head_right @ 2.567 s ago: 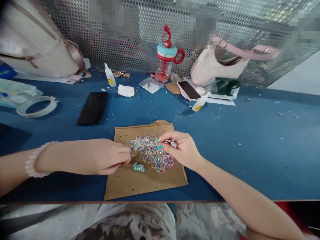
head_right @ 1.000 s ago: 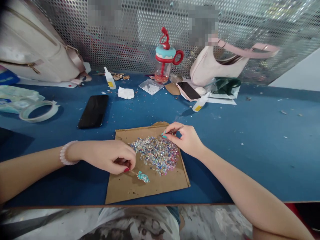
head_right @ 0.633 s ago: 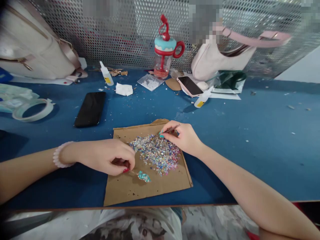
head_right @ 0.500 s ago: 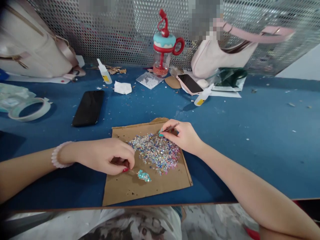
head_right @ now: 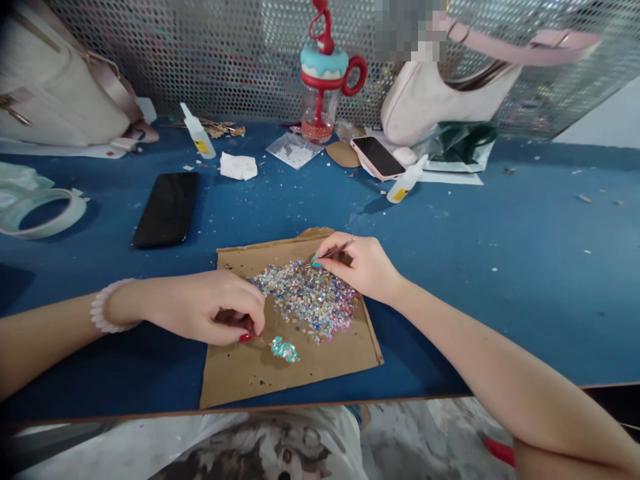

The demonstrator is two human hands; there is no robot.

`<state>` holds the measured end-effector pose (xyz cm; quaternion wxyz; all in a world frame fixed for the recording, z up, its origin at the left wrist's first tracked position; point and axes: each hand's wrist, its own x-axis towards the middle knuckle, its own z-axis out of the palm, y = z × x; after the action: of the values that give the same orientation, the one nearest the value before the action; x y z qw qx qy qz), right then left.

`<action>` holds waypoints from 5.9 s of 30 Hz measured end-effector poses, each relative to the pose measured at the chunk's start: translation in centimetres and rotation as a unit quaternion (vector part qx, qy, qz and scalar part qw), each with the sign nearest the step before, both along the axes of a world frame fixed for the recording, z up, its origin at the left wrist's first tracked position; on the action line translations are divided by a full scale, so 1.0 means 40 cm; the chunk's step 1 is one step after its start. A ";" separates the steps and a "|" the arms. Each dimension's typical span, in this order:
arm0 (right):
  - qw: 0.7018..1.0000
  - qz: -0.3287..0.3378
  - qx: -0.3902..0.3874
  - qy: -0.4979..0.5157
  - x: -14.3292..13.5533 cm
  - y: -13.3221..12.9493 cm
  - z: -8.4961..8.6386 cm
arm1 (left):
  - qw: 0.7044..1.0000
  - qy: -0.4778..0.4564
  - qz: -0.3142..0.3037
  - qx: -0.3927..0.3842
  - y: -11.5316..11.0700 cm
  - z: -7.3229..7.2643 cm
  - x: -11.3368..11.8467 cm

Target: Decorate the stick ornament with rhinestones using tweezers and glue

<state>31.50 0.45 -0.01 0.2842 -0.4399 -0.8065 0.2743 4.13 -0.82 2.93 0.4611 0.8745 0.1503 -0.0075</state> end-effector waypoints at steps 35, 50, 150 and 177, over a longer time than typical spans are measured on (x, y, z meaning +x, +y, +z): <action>0.999 0.014 0.038 0.011 0.000 -0.012 -0.003 | 1.000 -0.003 0.001 -0.001 0.001 -0.008 -0.002; 0.998 0.021 0.055 0.005 0.001 -0.008 -0.008 | 1.000 -0.002 -0.001 0.002 0.000 -0.008 -0.005; 0.999 0.020 0.036 0.008 -0.004 -0.016 -0.002 | 1.000 -0.011 -0.005 -0.004 0.003 -0.006 -0.002; 0.997 0.029 0.074 0.010 -0.008 -0.013 -0.009 | 1.000 -0.008 -0.002 -0.005 0.002 -0.006 -0.003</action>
<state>31.17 -0.07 -0.35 0.3156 -0.3911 -0.8344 0.2261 4.03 -0.74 2.68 0.4667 0.8725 0.1445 -0.0025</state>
